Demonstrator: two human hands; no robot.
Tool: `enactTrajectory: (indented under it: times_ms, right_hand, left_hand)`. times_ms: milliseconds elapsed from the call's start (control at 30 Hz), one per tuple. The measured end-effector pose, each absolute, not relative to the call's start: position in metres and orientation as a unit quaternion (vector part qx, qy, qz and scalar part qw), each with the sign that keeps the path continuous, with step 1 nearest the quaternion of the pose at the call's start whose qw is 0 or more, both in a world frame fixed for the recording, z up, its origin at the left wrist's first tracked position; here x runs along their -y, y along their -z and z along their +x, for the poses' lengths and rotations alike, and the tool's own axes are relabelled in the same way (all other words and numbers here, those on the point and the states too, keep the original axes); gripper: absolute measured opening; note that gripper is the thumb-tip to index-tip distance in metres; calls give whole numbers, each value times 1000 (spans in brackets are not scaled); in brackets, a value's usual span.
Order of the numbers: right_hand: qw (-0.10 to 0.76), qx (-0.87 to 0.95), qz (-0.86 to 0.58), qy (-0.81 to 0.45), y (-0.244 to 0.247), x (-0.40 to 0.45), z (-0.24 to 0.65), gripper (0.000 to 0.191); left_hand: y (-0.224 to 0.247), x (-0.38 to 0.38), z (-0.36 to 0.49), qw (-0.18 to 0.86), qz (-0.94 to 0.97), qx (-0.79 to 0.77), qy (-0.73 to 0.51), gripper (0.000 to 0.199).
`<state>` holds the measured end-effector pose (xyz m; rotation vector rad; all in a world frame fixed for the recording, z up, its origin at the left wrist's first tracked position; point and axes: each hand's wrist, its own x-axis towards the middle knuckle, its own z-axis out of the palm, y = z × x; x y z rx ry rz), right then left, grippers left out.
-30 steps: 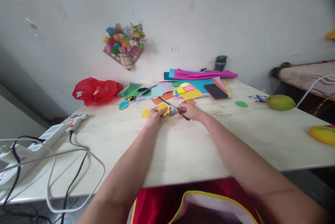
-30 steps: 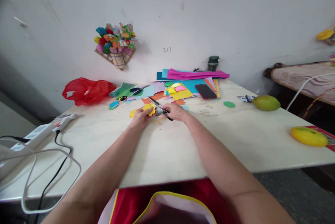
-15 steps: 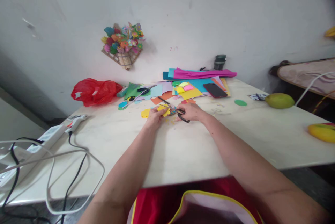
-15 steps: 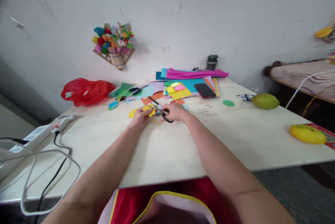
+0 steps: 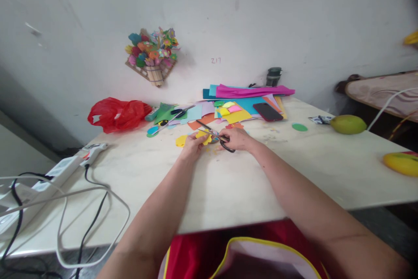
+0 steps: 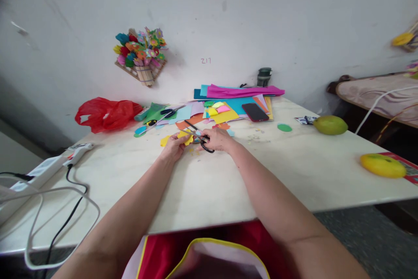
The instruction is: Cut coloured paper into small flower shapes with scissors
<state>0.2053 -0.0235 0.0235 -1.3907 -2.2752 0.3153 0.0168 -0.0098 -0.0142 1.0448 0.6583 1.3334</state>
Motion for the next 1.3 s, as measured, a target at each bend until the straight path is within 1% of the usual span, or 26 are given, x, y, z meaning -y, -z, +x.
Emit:
enactTrajectory:
  times_ms: [500,767,1033,1167,1300]
  right_hand:
    - [223,822,-512,-110,-25,25,204,37]
    - [223,825,-507,-114,-26,25,204,36]
    - [228,820,-508,-135,-25,24,204,35]
    - [276,808,-486,-185,-15,16,206,35]
    - [358,769,-419,-325,-4,4,208,34]
  left_hand:
    - [17,8,16,621,443,-283,-581,26]
    - [16,8,16,622,442,-282,-582,24]
    - [16,7,16,620,440,-282,-585,25]
    - [17,7,16,621,438,-286,-583,29]
    - [17,7,14,622,442,-301,-572,31]
